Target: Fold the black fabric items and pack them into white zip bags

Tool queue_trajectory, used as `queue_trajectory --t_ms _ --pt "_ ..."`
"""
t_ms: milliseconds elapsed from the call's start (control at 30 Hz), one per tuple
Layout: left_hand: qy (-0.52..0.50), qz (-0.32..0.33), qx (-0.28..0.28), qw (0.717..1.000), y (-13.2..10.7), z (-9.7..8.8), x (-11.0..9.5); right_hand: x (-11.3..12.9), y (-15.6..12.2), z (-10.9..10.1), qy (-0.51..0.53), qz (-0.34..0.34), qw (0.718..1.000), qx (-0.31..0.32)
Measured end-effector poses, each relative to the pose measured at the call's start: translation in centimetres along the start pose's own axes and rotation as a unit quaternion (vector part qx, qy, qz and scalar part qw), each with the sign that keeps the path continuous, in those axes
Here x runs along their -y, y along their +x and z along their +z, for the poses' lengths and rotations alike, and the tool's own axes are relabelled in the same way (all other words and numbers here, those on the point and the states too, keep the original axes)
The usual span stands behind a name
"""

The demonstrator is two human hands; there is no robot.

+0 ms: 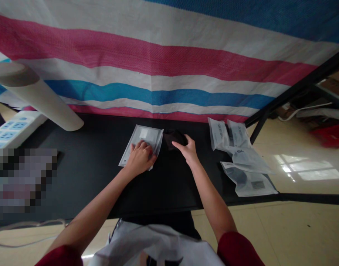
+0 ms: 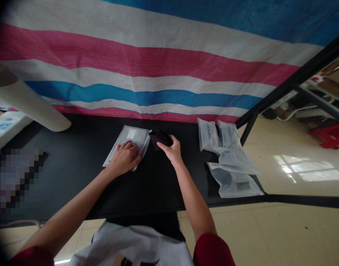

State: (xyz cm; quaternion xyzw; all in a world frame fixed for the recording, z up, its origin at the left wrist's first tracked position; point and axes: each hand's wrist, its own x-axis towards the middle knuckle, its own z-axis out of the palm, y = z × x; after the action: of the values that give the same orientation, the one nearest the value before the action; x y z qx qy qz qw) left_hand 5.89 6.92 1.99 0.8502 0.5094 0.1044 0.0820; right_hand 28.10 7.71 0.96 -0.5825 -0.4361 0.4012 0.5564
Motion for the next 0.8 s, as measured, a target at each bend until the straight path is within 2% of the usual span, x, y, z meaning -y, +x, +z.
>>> queue_trajectory --t_ms 67,167,233,367,467,567,667,800 --pt "-0.012 0.007 -0.011 1.0 0.1 0.0 0.1 -0.1 0.0 -0.2 0.042 0.012 0.999 0.013" --pt "-0.059 0.035 -0.015 0.998 0.3 -0.1 0.1 -0.2 -0.4 -0.5 0.12 0.071 0.988 0.066" --pt "-0.102 0.061 -0.015 0.993 0.3 -0.3 0.1 -0.3 -0.8 -0.7 0.112 0.081 0.985 0.106" --pt "-0.183 0.059 -0.038 0.981 0.3 -1.0 0.4 -0.2 -1.4 -0.7 0.003 0.034 0.979 0.202" --pt "-0.209 0.037 -0.087 0.973 0.2 -1.4 0.7 0.1 -1.5 -0.3 -0.052 -0.001 0.952 0.302" --pt "-0.214 0.05 -0.109 0.969 0.1 -1.8 0.8 0.5 -1.6 0.1 -0.066 -0.055 0.924 0.373" --pt "-0.214 0.086 -0.081 0.97 0.0 -2.0 0.6 0.7 -1.7 0.6 -0.069 -0.073 0.92 0.378" --pt "-0.161 0.105 -0.047 0.98 -0.2 -1.9 0.3 0.3 -1.5 0.7 -0.061 0.012 0.941 0.333"
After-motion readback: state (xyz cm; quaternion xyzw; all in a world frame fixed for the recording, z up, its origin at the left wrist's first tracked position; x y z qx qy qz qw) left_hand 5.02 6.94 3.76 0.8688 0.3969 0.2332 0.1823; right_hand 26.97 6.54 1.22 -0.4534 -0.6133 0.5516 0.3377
